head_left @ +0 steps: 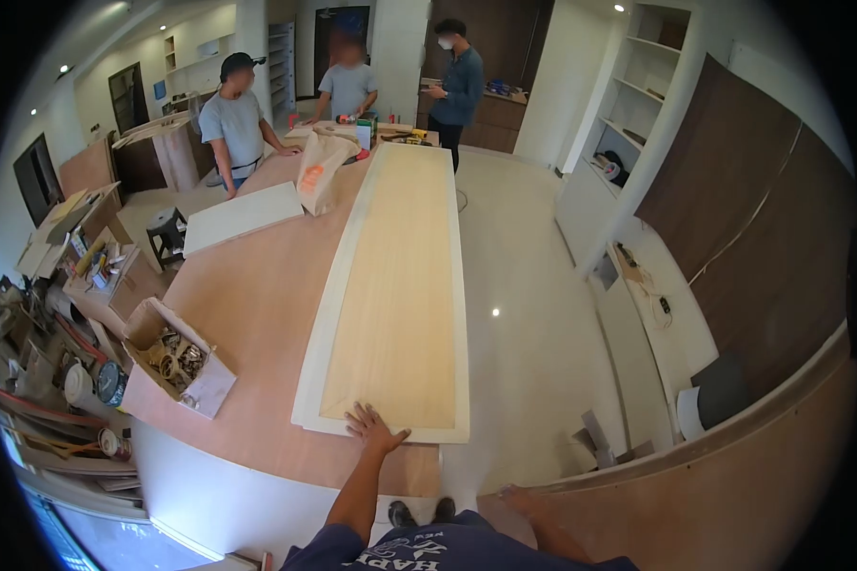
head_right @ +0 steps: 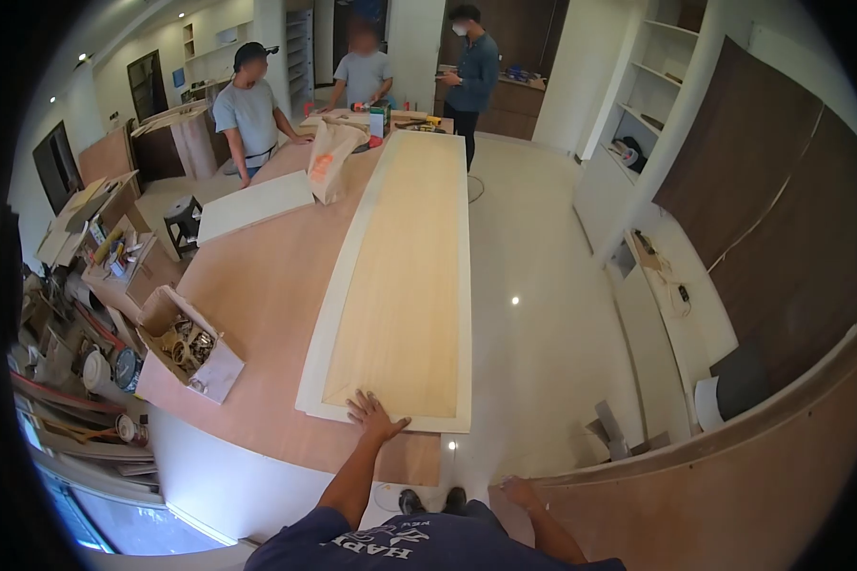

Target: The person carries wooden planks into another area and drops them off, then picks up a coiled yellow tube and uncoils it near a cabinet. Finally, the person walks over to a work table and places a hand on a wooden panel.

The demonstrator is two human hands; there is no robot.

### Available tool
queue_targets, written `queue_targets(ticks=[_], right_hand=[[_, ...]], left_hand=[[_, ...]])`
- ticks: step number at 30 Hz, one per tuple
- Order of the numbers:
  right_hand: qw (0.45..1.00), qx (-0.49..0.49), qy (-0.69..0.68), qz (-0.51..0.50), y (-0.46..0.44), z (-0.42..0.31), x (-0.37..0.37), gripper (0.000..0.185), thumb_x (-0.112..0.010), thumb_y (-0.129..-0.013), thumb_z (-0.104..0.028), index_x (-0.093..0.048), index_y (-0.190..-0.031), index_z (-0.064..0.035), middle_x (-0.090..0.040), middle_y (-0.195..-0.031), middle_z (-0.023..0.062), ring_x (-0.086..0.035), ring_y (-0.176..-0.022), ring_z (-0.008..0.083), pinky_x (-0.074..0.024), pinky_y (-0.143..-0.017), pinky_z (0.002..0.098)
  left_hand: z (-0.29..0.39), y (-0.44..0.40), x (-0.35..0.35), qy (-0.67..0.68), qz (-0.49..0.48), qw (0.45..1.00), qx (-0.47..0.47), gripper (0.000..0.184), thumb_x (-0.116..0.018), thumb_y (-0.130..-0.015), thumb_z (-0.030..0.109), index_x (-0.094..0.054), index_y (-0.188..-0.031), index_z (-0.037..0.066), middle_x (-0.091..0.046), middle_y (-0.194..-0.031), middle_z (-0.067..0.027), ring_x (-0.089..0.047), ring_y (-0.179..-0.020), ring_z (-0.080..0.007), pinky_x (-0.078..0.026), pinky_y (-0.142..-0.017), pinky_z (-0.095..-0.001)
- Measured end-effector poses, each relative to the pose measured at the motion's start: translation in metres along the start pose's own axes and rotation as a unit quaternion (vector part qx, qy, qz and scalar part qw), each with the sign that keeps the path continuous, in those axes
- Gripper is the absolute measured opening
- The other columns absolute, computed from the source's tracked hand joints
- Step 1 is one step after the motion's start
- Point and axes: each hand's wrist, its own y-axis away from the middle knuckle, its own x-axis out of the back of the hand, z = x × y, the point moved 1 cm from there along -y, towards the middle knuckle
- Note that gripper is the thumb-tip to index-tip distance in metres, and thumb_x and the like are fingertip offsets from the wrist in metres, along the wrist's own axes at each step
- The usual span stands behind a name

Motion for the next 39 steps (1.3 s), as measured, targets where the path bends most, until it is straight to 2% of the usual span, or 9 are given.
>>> queue_targets(ticks=[5,11,15,18,20,22,25,31,39], right_hand=[[0.954,-0.163,-0.240,-0.082,-0.065,-0.052,0.040,0.047,-0.064,-0.092,-0.037,-0.065,-0.121,-0.0005,-0.068,-0.118,0.0181,-0.064,-0.111,0.0340,-0.0498,-0.095,0.0400],[0.955,-0.122,-0.207,-0.172,-0.177,-0.017,0.052,0.051,-0.063,-0.091,-0.041,-0.064,-0.124,-0.0024,-0.068,-0.116,0.0211,-0.063,-0.111,0.0368,-0.0487,-0.097,0.0416],[0.954,-0.006,-0.007,-0.300,-0.256,0.040,0.059,0.046,-0.052,-0.097,-0.040,-0.064,-0.126,-0.0059,-0.059,-0.135,0.0158,-0.055,-0.123,0.0351,-0.0403,-0.108,0.0425],[0.948,0.069,0.054,-0.305,-0.311,0.102,0.041,0.045,-0.052,-0.096,-0.039,-0.066,-0.124,-0.0068,-0.059,-0.135,0.0147,-0.056,-0.123,0.0340,-0.0424,-0.106,0.0426],[0.960,0.004,0.029,-0.279,-0.342,0.123,0.049,0.053,-0.058,-0.091,-0.049,-0.066,-0.124,-0.0075,-0.063,-0.127,0.0190,-0.059,-0.117,0.0378,-0.0457,-0.103,0.0443],[0.963,0.030,0.015,-0.269,-0.372,0.156,0.039,0.052,-0.059,-0.090,-0.048,-0.066,-0.123,-0.0083,-0.063,-0.127,0.0193,-0.059,-0.118,0.0373,-0.0451,-0.104,0.0434],[0.964,-0.080,-0.041,-0.252,-0.383,0.125,0.110,0.051,-0.060,-0.089,-0.046,-0.066,-0.123,-0.0086,-0.063,-0.127,0.0187,-0.059,-0.119,0.0370,-0.0454,-0.104,0.0431],[0.967,-0.011,-0.029,-0.253,-0.386,0.132,0.120,0.045,-0.063,-0.088,-0.040,-0.067,-0.118,-0.0060,-0.068,-0.117,0.0185,-0.063,-0.111,0.0365,-0.0485,-0.099,0.0436],[0.964,-0.095,-0.095,-0.230,-0.346,0.188,0.093,0.050,-0.062,-0.087,-0.042,-0.066,-0.123,-0.0064,-0.065,-0.124,0.0187,-0.060,-0.117,0.0363,-0.0464,-0.102,0.0433]], left_hand=[[0.000,-0.007,0.003,-0.008,-0.027,1.000,0.013,0.137,-0.074,-0.066,0.071,-0.001,-0.156,-0.004,0.021,-0.159,-0.0289,0.021,-0.142,-0.0572,0.002,-0.113,-0.0705],[-0.002,-0.017,-0.010,-0.012,-0.019,0.999,0.030,0.144,-0.072,-0.061,0.077,0.001,-0.156,-0.003,0.022,-0.159,-0.0286,0.024,-0.142,-0.0563,0.005,-0.112,-0.0713],[0.003,-0.022,-0.013,-0.003,0.001,0.999,0.048,0.149,-0.073,-0.056,0.081,0.001,-0.157,-0.002,0.021,-0.160,-0.0282,0.025,-0.142,-0.0547,0.008,-0.112,-0.0699],[0.010,-0.024,-0.010,-0.005,-0.026,0.997,0.067,0.147,-0.073,-0.057,0.079,0.001,-0.157,0.001,0.021,-0.161,-0.0258,0.025,-0.143,-0.0531,0.006,-0.112,-0.0706],[0.015,-0.027,-0.009,-0.017,-0.035,0.996,0.085,0.148,-0.073,-0.056,0.080,0.001,-0.157,0.001,0.021,-0.161,-0.0251,0.025,-0.143,-0.0524,0.005,-0.112,-0.0704],[0.018,-0.028,-0.010,-0.029,-0.046,0.994,0.099,0.149,-0.072,-0.055,0.081,0.002,-0.157,0.002,0.022,-0.161,-0.0247,0.025,-0.143,-0.0518,0.005,-0.113,-0.0701],[0.019,-0.035,-0.012,-0.042,-0.062,0.990,0.118,0.152,-0.073,-0.053,0.082,0.004,-0.157,0.003,0.024,-0.160,-0.0248,0.026,-0.143,-0.0512,0.005,-0.113,-0.0696],[0.021,-0.037,-0.012,-0.035,-0.074,0.988,0.129,0.155,-0.074,-0.052,0.082,0.010,-0.157,0.006,0.025,-0.160,-0.0242,0.029,-0.143,-0.0478,0.009,-0.113,-0.0680],[0.031,-0.043,-0.003,-0.051,-0.123,0.980,0.149,0.156,-0.074,-0.053,0.083,0.015,-0.156,0.006,0.030,-0.157,-0.0251,0.031,-0.142,-0.0489,0.009,-0.113,-0.0674]])
